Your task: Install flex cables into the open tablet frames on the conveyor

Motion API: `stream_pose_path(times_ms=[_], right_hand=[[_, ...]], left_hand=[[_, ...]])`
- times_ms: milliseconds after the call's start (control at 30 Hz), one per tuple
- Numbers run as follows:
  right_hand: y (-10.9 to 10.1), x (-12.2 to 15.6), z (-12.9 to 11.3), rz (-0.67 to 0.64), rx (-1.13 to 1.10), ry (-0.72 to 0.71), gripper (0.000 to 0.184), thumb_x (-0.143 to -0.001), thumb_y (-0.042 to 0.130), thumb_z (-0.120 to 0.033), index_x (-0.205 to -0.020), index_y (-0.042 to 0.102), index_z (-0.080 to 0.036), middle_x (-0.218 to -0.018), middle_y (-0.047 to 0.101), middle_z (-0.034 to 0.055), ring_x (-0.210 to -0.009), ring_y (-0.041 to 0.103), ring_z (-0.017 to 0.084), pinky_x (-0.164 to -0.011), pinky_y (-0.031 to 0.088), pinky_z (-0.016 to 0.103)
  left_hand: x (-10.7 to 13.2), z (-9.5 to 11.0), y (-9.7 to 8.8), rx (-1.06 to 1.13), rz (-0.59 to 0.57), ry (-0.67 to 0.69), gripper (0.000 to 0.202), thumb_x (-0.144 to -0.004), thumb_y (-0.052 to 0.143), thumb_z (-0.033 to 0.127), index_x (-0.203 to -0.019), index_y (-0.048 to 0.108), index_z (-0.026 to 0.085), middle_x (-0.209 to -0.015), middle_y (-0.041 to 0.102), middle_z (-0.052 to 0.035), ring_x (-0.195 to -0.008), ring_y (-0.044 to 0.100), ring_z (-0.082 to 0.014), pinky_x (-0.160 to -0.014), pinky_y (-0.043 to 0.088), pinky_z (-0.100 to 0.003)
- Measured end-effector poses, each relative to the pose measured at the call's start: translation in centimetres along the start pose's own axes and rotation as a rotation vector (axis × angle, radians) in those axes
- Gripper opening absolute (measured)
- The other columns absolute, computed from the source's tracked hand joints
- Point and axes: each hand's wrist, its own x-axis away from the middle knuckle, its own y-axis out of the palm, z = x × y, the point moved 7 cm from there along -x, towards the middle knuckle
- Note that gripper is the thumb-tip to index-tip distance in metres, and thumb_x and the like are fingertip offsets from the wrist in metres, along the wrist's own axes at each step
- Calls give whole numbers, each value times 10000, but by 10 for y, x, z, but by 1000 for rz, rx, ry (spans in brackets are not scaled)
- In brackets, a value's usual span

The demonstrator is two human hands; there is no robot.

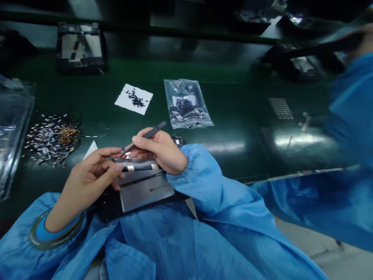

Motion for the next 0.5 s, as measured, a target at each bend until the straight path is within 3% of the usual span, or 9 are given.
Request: stream_pose_path(times_ms=[67,167,300,400,500], right_hand=[[4,3,-7,-9,10,-4,339,-634,870,-399,-717,611,-196,-734,749,-25,-611,708,69,-574,572,107],[6,7,-25,-6,92,-26,266,-636,874,-399,-714,671,-246,-760,758,-41,-651,730,84,-604,594,110],[22,-9,-43,-111,301,-56,162,-704,814,-462,-718,749,-314,-744,765,28,-714,756,152,-631,603,113],[73,-37,-30,-303,352,2,192,-693,812,-494,-708,771,-308,-738,765,57,-669,749,154,-659,607,118],[169,-58,20,-587,266,174,215,-758,784,-419,-709,759,-211,-830,772,84,-786,754,156,-751,620,153]], left_hand=[[6,-1,-14,-10,94,48,342,-826,652,356,-1086,594,140,-720,680,-16,-486,610,-106,-430,544,-199],[22,-11,-48,-53,347,134,289,-871,604,364,-1058,607,143,-850,713,-57,-570,644,-116,-451,546,-204],[46,-36,-83,-316,680,260,233,-930,515,302,-1060,611,133,-913,699,-84,-675,657,-129,-526,543,-219],[53,-60,-91,-436,806,285,212,-943,495,276,-1048,627,146,-951,689,-83,-794,662,-149,-681,568,-269],[53,-77,-93,-541,891,274,217,-954,511,289,-1076,621,146,-1029,667,-87,-950,644,-186,-842,559,-368]])
